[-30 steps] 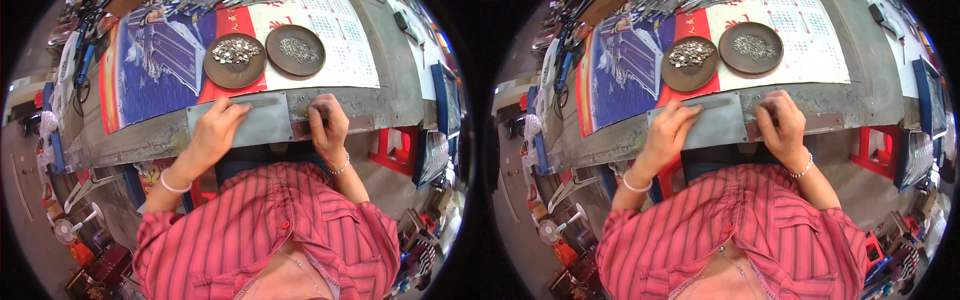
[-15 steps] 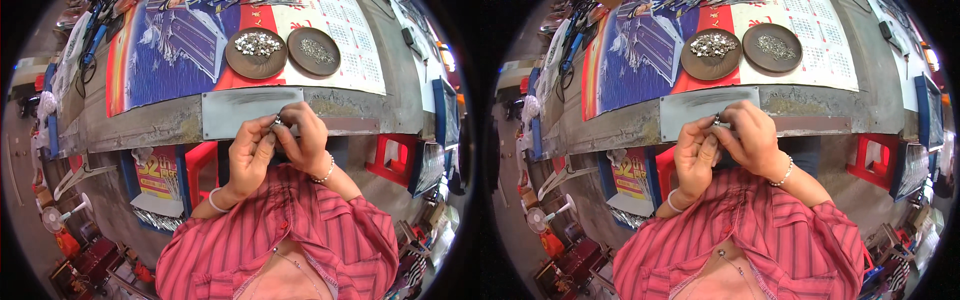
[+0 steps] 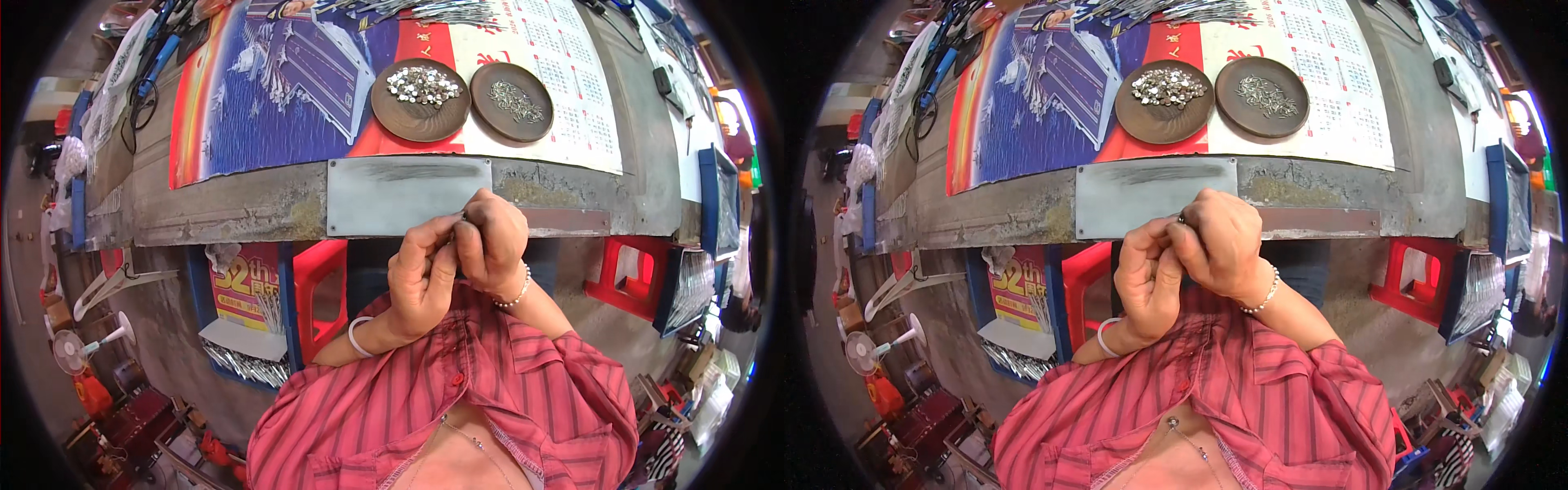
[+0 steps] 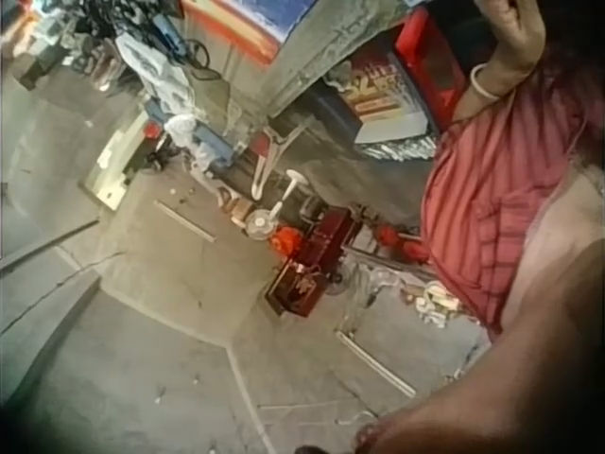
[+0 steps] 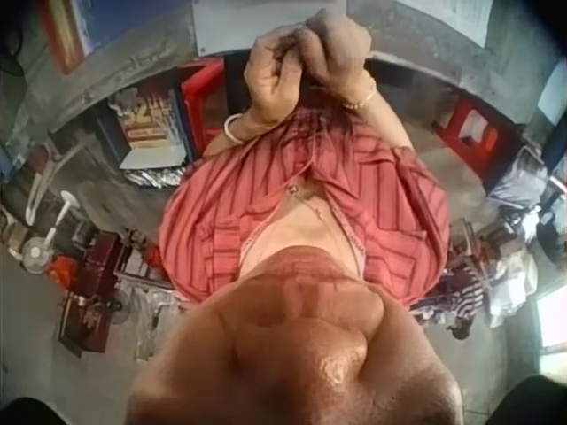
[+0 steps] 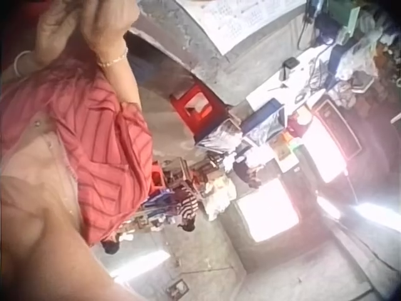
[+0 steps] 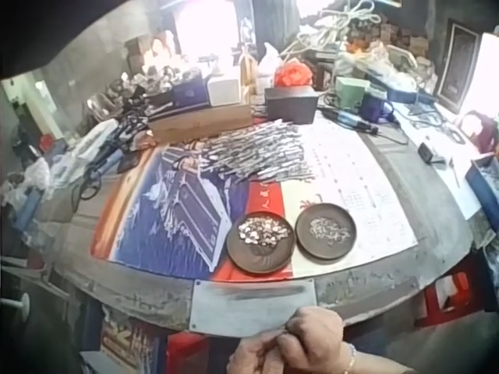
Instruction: Assembling small metal pins and components onto a metal plate at a workbench.
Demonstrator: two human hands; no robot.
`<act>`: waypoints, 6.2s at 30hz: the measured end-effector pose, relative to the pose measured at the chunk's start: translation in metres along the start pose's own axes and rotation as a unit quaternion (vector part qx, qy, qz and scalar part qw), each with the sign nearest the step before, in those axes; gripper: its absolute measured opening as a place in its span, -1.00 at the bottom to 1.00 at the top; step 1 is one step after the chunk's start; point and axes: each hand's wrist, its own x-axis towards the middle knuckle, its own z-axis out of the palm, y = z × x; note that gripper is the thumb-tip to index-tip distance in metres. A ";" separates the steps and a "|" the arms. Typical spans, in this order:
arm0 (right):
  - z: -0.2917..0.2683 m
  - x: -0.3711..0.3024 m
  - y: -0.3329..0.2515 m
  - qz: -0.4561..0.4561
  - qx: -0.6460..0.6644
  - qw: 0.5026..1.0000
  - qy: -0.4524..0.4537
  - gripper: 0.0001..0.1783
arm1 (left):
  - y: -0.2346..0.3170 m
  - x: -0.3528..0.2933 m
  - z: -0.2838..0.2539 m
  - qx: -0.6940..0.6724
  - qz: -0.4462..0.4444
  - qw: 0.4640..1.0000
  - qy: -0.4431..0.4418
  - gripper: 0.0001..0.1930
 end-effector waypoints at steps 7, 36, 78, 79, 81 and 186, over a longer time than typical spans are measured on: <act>-0.005 -0.005 -0.009 0.370 0.319 0.872 0.019 -0.72 | 0.000 0.001 -0.003 -0.106 -0.098 0.989 -0.029 -0.72; 0.009 -0.025 -0.021 0.042 -0.093 0.995 -0.022 -0.84 | 0.006 -0.010 -0.016 -0.086 -0.094 0.991 -0.025 -0.70; 0.029 -0.009 -0.041 0.208 0.246 0.929 -0.184 -0.55 | 0.043 -0.044 -0.108 0.181 -0.050 0.982 0.005 -0.61; 0.030 -0.006 -0.042 0.169 0.189 0.947 -0.197 -0.53 | 0.040 -0.052 -0.130 0.203 -0.061 0.976 0.043 -0.60; 0.034 -0.007 -0.039 0.136 0.126 0.960 -0.210 -0.49 | 0.050 -0.067 -0.178 0.257 -0.133 0.948 0.133 -0.72; -0.093 -0.028 0.047 0.046 -0.182 0.978 0.092 -0.83 | -0.034 0.291 -0.026 0.509 0.203 0.809 -0.215 -0.84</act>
